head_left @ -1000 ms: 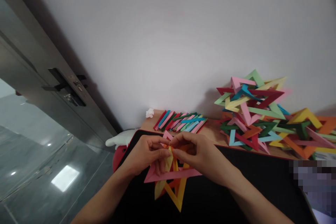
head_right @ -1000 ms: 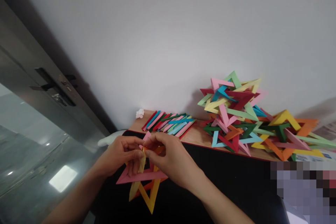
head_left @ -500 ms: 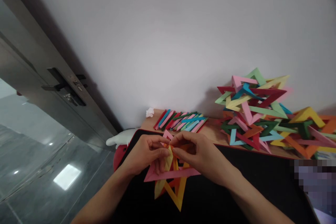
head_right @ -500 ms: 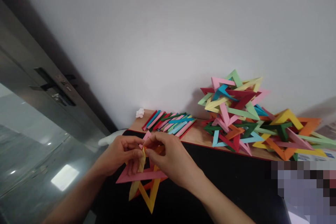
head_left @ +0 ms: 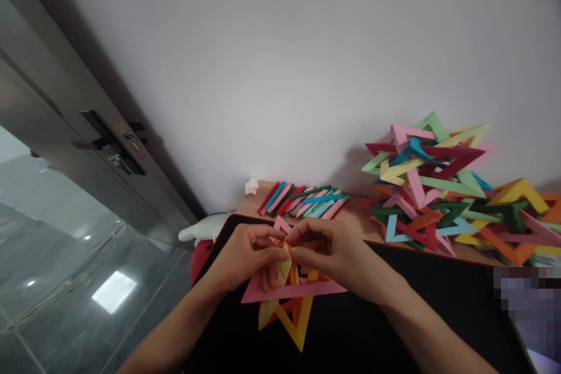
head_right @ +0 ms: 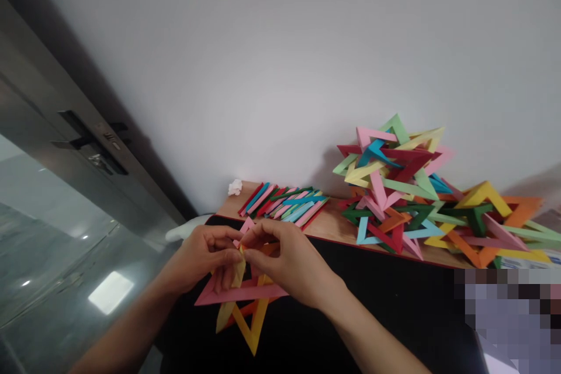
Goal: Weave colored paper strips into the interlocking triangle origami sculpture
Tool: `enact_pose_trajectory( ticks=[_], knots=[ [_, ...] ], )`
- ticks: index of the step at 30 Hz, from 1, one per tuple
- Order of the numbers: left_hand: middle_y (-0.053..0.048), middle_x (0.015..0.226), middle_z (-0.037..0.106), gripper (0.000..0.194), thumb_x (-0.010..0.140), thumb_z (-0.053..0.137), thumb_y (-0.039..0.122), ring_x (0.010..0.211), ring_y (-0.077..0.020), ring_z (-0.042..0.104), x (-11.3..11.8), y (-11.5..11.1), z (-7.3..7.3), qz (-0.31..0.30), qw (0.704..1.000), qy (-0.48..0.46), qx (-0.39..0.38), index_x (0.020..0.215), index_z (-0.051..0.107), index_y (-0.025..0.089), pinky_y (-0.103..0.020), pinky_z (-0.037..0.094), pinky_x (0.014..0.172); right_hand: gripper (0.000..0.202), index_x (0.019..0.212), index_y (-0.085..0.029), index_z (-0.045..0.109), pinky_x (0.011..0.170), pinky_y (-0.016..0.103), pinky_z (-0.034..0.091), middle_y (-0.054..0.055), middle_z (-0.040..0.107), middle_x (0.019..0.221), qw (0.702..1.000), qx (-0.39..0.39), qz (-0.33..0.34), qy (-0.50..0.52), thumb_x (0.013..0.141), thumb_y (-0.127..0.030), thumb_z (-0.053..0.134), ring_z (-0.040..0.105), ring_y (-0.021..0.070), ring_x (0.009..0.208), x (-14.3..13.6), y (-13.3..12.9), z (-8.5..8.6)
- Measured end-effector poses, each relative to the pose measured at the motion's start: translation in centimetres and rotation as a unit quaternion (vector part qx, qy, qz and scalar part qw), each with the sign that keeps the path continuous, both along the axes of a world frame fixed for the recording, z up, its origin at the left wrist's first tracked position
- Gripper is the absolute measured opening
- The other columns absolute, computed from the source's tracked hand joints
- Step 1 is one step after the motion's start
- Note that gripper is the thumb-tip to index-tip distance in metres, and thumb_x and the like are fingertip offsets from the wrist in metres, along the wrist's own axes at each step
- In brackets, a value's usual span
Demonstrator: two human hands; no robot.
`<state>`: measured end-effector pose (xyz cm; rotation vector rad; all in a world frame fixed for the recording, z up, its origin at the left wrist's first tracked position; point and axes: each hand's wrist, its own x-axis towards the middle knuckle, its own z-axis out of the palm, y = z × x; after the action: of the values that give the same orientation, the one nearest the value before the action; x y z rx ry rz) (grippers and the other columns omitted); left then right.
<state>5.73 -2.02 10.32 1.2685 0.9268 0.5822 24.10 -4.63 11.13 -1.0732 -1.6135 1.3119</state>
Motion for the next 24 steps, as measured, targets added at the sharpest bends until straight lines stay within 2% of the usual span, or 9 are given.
enact_pose_trajectory(
  ticks=[10,18,21,24],
  knots=[
    [0.002,0.044,0.063,0.034,0.069,0.072,0.023,0.034,-0.0113,0.057,0.5,-0.2,0.4,0.018,1.000,0.012,0.003,0.098,0.063,0.009,-0.017,0.044,0.032,0.005,0.081,-0.015,0.064,0.058,0.021,0.048,0.002,0.065,0.077,0.999,0.015,-0.020,-0.026,0.077,-0.014,0.062,0.061,0.0113,0.067,0.0,-0.4,0.2],
    [0.001,0.046,0.064,0.031,0.070,0.070,0.023,0.034,-0.0118,0.057,0.4,-0.3,0.3,0.017,1.000,0.003,-0.004,0.096,0.062,0.010,-0.018,0.045,0.033,0.007,0.083,-0.017,0.062,0.061,0.021,0.050,0.001,0.066,0.079,0.999,0.038,-0.009,-0.038,0.079,-0.013,0.058,0.061,0.0112,0.070,0.1,-0.5,0.4],
    [0.001,0.046,0.064,0.029,0.071,0.071,0.024,0.035,-0.0116,0.057,0.1,-0.1,0.1,0.006,1.000,-0.005,-0.001,0.096,0.063,0.011,-0.017,0.046,0.034,0.011,0.085,-0.018,0.061,0.059,0.020,0.050,0.001,0.065,0.082,0.995,0.088,-0.008,-0.055,0.079,-0.010,0.056,0.061,0.0111,0.071,0.1,-0.6,0.0],
    [0.001,0.046,0.064,0.030,0.070,0.072,0.025,0.035,-0.0112,0.058,-0.1,0.0,-0.1,-0.003,1.000,-0.010,0.000,0.095,0.063,0.011,-0.017,0.045,0.034,0.016,0.087,-0.018,0.061,0.056,0.020,0.048,0.003,0.063,0.084,0.971,0.211,-0.037,-0.109,0.078,-0.008,0.054,0.060,0.0112,0.069,-0.2,-0.8,-1.0]
  ],
)
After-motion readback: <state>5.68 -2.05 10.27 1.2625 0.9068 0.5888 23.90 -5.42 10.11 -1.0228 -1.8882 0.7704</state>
